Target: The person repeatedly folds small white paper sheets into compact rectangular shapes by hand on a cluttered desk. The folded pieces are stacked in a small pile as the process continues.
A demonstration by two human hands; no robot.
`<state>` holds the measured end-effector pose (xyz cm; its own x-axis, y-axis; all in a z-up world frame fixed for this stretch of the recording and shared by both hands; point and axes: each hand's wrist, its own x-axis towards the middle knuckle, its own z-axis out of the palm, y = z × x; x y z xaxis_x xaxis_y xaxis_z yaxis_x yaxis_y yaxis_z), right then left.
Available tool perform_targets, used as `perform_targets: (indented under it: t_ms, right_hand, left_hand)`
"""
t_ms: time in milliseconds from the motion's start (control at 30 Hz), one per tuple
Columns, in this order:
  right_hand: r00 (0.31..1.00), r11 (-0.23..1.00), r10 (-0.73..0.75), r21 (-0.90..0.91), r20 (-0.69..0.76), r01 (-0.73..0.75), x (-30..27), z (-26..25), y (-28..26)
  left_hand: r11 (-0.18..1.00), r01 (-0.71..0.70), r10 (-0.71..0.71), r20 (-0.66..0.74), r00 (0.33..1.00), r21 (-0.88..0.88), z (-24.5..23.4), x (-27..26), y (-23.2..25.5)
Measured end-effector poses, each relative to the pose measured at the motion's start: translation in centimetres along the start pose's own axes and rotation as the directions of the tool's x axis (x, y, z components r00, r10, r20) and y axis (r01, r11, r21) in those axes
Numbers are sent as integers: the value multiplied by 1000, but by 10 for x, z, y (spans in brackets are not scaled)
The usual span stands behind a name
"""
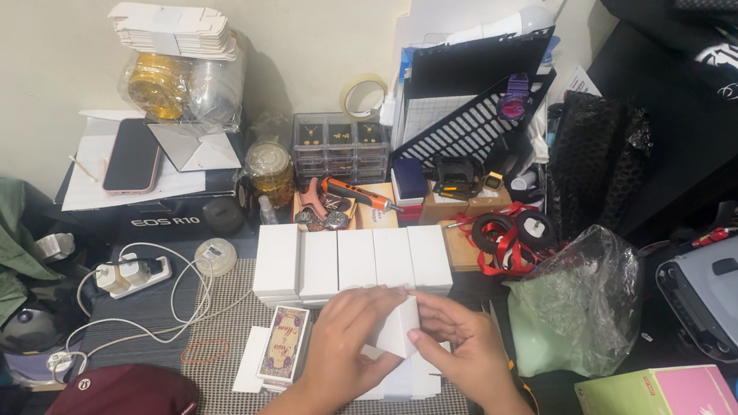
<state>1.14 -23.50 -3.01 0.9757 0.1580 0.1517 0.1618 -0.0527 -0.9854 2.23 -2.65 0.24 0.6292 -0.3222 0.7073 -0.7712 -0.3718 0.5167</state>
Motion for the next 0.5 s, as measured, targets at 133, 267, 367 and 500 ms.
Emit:
perform_targets:
  t_ms: [133, 267, 367, 500]
  right_hand:
    - [1000, 999, -25, -43, -6, 25, 0, 2, -6]
    - [1000, 996, -6, -94, -23, 4, 0, 4, -10]
    - [1000, 993, 6, -117, -25, -9, 0, 4, -12]
    - [997, 981, -82, -175, -14, 78, -2, 5, -17]
  left_hand:
    - [1000, -4, 4, 3, 1000, 24, 1, -1, 0]
    - [999, -15, 15, 8, 1000, 50, 2, -3, 0]
    - [995, -40, 38, 27, 999, 90, 2, -4, 0]
    - [989, -85, 79, 59, 995, 120, 0, -4, 2]
